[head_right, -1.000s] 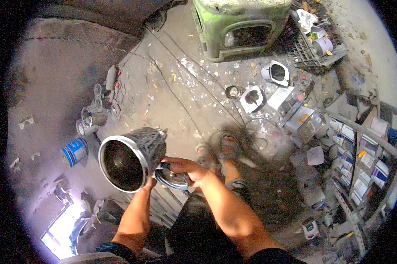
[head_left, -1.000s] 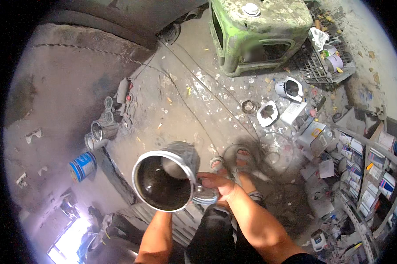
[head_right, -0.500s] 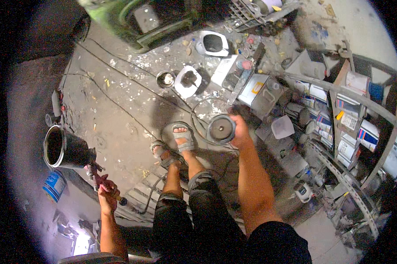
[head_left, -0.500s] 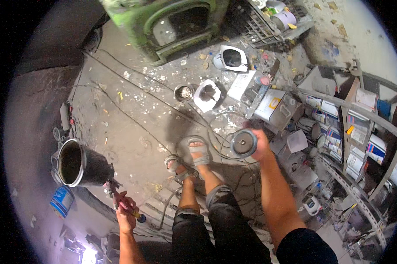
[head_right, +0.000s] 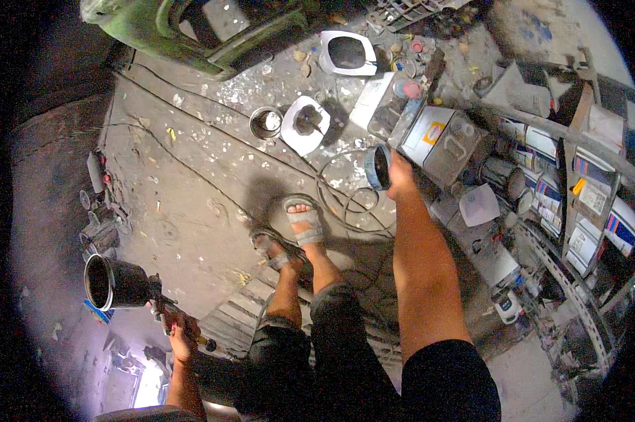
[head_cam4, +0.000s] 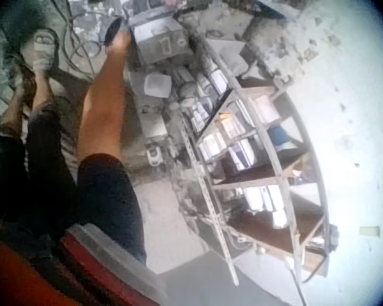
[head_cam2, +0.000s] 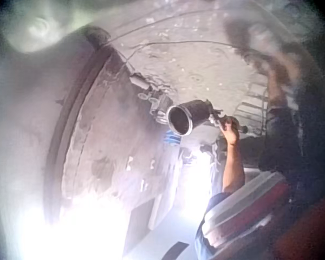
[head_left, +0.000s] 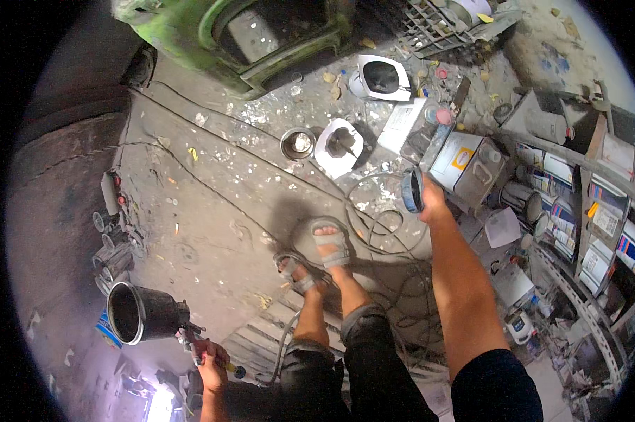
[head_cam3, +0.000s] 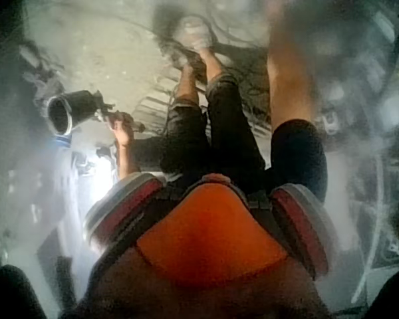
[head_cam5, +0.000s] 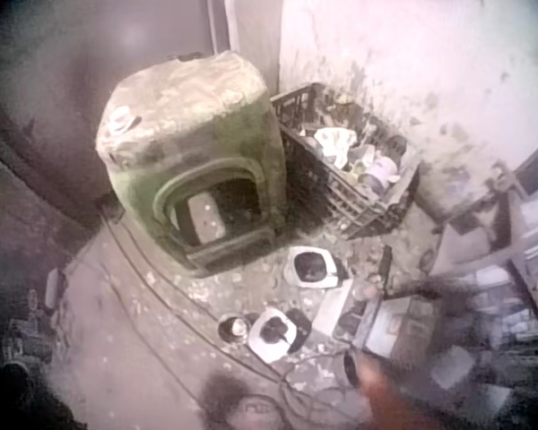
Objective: The person uses a spray gun to apply paint to the side and rear of a car that is masked with newspaper and plastic sheeting. The person moves around the vehicle to cover different panels and refills the spray gun cup from a larger paint container.
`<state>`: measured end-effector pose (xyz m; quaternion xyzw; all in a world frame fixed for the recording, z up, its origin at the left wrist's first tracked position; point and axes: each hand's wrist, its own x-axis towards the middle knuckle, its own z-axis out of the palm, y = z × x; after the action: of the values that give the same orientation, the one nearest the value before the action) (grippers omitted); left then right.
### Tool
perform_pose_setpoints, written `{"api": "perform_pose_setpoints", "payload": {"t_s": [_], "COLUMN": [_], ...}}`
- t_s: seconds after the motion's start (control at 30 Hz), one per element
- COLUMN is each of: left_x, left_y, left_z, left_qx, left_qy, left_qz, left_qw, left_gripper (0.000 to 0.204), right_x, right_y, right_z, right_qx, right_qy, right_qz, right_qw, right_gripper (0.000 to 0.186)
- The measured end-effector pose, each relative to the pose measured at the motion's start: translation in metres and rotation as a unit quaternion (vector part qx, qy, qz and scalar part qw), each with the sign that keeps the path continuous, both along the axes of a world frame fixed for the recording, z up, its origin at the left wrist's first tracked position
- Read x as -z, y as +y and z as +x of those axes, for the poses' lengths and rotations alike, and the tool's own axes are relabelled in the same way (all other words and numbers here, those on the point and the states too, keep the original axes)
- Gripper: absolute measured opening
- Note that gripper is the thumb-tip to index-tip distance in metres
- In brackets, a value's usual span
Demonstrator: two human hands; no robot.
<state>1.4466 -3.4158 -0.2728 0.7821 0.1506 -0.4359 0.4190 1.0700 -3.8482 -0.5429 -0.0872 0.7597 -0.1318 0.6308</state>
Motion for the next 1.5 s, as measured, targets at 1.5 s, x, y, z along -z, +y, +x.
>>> {"api": "perform_pose_setpoints", "payload": {"t_s": [1.5], "left_x": [-0.082], "left_y": [0.508], "left_z": [0.077], "left_qx": [-0.599], "left_qy": [-0.081], "left_qz": [-0.036], "left_qw": [0.796], "left_gripper": [0.020], "right_x": [-0.324], "right_y": [0.498], "right_z": [0.834], "right_qx": [-0.830], "right_qy": [-0.135], "right_qz": [-0.116], "right_qw": [0.529], "right_gripper": [0.036]}}
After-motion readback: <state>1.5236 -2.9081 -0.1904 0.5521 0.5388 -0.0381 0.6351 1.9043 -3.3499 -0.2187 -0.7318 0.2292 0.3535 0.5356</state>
